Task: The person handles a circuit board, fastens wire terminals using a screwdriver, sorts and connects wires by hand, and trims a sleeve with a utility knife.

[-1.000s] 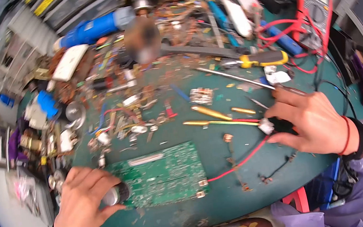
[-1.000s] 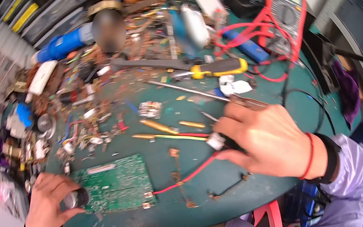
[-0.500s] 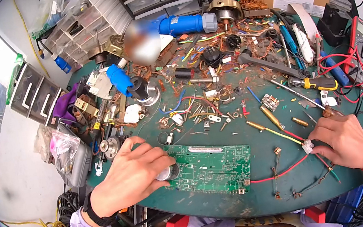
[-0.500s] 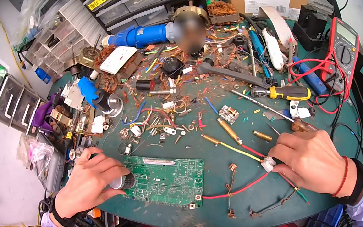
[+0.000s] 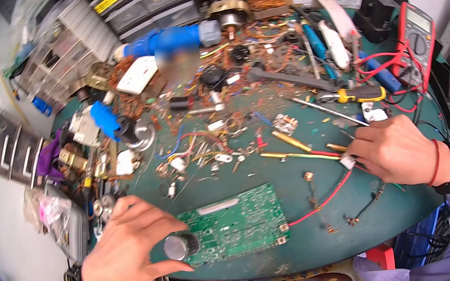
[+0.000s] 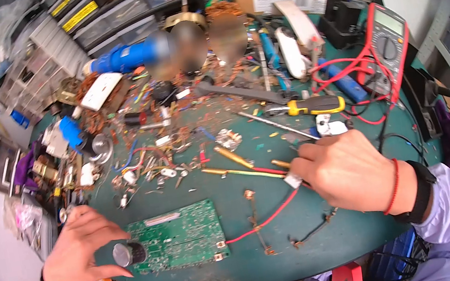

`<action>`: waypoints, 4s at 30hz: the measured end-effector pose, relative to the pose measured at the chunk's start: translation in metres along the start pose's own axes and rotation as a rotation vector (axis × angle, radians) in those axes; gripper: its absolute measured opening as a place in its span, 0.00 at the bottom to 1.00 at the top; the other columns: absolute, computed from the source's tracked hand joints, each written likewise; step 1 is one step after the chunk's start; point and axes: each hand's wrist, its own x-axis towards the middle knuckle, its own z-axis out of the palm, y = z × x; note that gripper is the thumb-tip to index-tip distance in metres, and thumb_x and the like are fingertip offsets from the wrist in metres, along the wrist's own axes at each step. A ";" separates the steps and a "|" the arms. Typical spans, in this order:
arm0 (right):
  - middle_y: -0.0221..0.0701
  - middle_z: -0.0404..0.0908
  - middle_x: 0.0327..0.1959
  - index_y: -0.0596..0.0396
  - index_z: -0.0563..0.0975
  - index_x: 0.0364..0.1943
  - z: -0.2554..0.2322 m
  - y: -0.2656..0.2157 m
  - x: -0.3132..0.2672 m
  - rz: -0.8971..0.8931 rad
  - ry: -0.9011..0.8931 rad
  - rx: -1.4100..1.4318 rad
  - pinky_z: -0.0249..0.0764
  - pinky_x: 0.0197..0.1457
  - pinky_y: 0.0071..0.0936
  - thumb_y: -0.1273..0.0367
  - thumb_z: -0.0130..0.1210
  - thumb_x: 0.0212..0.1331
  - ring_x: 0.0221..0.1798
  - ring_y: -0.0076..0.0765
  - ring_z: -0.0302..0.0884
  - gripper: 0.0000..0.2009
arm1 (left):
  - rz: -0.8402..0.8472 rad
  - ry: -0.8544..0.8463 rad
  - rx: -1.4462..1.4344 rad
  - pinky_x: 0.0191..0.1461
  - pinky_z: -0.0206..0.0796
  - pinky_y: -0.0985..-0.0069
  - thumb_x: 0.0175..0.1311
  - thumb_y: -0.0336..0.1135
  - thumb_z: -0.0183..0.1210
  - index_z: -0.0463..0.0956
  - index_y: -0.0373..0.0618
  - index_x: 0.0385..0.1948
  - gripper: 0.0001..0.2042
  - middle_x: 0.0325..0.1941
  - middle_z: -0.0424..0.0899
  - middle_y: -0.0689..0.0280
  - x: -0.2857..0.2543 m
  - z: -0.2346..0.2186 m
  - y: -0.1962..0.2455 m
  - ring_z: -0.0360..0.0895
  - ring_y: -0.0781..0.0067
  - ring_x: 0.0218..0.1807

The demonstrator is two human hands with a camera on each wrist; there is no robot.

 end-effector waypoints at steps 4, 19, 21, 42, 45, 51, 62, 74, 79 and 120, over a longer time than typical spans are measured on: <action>0.34 0.74 0.22 0.57 0.76 0.27 0.000 0.003 0.005 0.047 -0.030 0.109 0.69 0.26 0.38 0.74 0.56 0.45 0.26 0.46 0.76 0.04 | 0.146 0.012 0.134 0.48 0.59 0.67 0.49 0.45 0.65 0.80 0.46 0.36 0.15 0.31 0.80 0.67 0.046 -0.023 0.004 0.74 0.63 0.38; 0.31 0.74 0.27 0.51 0.78 0.38 -0.029 0.022 -0.038 0.261 -0.014 0.149 0.69 0.26 0.38 0.68 0.64 0.46 0.29 0.43 0.76 0.13 | 0.624 0.029 0.314 0.39 0.63 0.71 0.47 0.31 0.61 0.72 0.46 0.26 0.07 0.30 0.69 0.68 0.210 0.024 0.028 0.70 0.68 0.37; 0.32 0.75 0.28 0.52 0.78 0.40 -0.032 0.025 -0.051 0.339 -0.068 0.164 0.69 0.28 0.38 0.67 0.64 0.46 0.30 0.44 0.76 0.15 | 0.606 0.043 0.317 0.39 0.63 0.71 0.46 0.31 0.61 0.71 0.46 0.26 0.08 0.30 0.69 0.69 0.204 0.023 0.027 0.69 0.68 0.37; 0.36 0.74 0.29 0.57 0.75 0.36 -0.002 0.026 -0.085 0.493 0.054 0.108 0.70 0.30 0.41 0.66 0.63 0.48 0.30 0.48 0.76 0.14 | 0.446 0.337 0.190 0.41 0.64 0.67 0.41 0.24 0.65 0.80 0.41 0.29 0.10 0.30 0.77 0.65 0.172 -0.008 0.033 0.71 0.60 0.36; 0.38 0.77 0.30 0.60 0.76 0.37 -0.016 0.022 -0.083 0.524 0.132 0.183 0.71 0.31 0.38 0.68 0.63 0.48 0.30 0.48 0.76 0.14 | 0.440 0.318 0.214 0.43 0.62 0.67 0.45 0.25 0.64 0.80 0.43 0.30 0.08 0.31 0.77 0.66 0.180 -0.005 0.026 0.71 0.61 0.38; 0.31 0.78 0.31 0.64 0.76 0.42 -0.036 0.018 -0.068 0.628 0.515 0.579 0.68 0.33 0.23 0.69 0.60 0.57 0.31 0.20 0.71 0.13 | 0.459 0.220 0.153 0.45 0.60 0.67 0.49 0.27 0.63 0.80 0.45 0.31 0.07 0.32 0.77 0.67 0.194 0.005 0.019 0.71 0.62 0.40; 0.33 0.78 0.28 0.66 0.72 0.43 -0.070 0.034 -0.063 0.560 1.080 0.598 0.62 0.21 0.15 0.56 0.42 0.67 0.20 0.19 0.69 0.22 | 0.354 -0.060 -0.028 0.39 0.66 0.61 0.57 0.29 0.59 0.71 0.45 0.36 0.08 0.29 0.76 0.59 0.176 0.019 0.028 0.75 0.54 0.37; 0.27 0.73 0.24 0.62 0.74 0.34 -0.081 0.030 -0.040 0.541 0.875 0.488 0.58 0.23 0.14 0.56 0.48 0.62 0.21 0.16 0.66 0.18 | 0.520 -0.135 -0.077 0.34 0.68 0.63 0.58 0.30 0.57 0.69 0.45 0.37 0.08 0.26 0.74 0.62 0.170 0.033 0.042 0.76 0.57 0.34; 0.26 0.73 0.25 0.60 0.73 0.33 -0.099 0.026 -0.016 0.416 0.636 0.343 0.64 0.30 0.17 0.57 0.52 0.60 0.26 0.18 0.71 0.17 | 0.502 -0.065 -0.076 0.35 0.68 0.63 0.57 0.29 0.57 0.69 0.44 0.35 0.07 0.30 0.74 0.62 0.176 0.037 0.036 0.76 0.56 0.35; 0.42 0.76 0.29 0.56 0.61 0.51 -0.044 0.003 -0.003 0.285 0.894 0.776 0.68 0.16 0.18 0.54 0.52 0.60 0.19 0.26 0.74 0.24 | 0.426 -0.007 -0.178 0.46 0.60 0.67 0.54 0.33 0.63 0.76 0.47 0.29 0.06 0.30 0.76 0.68 0.187 0.048 0.027 0.74 0.63 0.39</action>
